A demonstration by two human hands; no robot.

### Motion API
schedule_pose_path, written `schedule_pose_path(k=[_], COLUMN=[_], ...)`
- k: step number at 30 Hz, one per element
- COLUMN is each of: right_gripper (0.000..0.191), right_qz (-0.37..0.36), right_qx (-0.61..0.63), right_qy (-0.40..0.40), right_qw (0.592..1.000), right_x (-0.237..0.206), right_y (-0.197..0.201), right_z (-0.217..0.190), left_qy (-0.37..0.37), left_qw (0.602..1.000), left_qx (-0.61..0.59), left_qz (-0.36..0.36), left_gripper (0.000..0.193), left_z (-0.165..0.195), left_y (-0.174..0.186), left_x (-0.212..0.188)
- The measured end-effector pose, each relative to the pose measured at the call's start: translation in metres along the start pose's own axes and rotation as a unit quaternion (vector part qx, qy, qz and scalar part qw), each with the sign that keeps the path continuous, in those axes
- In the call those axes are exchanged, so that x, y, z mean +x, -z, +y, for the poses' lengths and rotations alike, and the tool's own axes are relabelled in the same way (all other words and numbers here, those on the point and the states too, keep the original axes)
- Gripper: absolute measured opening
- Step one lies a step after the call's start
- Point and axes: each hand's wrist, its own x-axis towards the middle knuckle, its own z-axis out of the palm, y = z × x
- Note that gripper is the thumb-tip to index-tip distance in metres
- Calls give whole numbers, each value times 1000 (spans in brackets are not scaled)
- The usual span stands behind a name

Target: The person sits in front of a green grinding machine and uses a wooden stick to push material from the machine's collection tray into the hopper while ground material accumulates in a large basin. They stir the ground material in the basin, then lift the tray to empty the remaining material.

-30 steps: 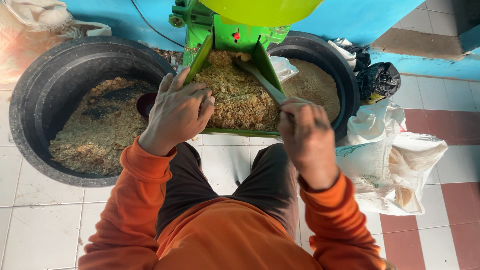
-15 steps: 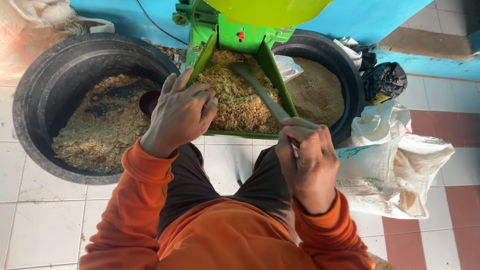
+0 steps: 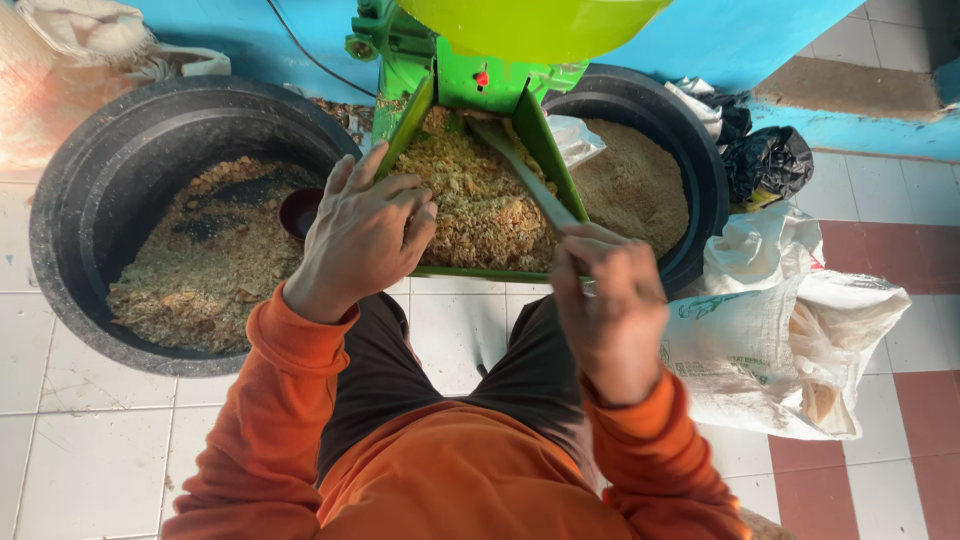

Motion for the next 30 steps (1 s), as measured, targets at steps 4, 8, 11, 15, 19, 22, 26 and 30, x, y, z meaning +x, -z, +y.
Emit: schedule_pose_path(k=[4, 8, 11, 15, 19, 22, 26, 30], right_gripper=[23, 24, 23, 19, 16, 16, 20, 19], right_qz=[-24, -45, -18, -16, -66, -45, 8, 21], right_qx=[-18, 32, 7, 54, 45, 13, 31, 199], right_qy=[6, 6, 29, 62, 20, 13, -43, -169], right_qw=[1000, 998, 999, 996, 997, 999, 999, 965], right_x=[16, 17, 5, -3, 9, 8, -13, -15], right_y=[8, -14, -16, -7, -26, -41, -9, 70], right_z=[1, 15, 18, 4, -3, 10, 33, 28], left_qy=[1, 7, -1, 5, 5, 9, -5, -10], left_qw=[1000, 999, 1000, 1000, 1000, 999, 1000, 999], left_qx=[-13, -6, 7, -6, -8, -2, 6, -17], left_qz=[-7, -35, -23, -24, -26, -31, -13, -29], left_gripper=[31, 32, 33, 33, 33, 32, 34, 35], left_z=[-2, -3, -3, -3, -4, -3, -1, 1], left_y=[-2, -3, -4, -4, -4, -3, -2, 1], left_x=[-1, 0, -1, -2, -2, -1, -1, -2])
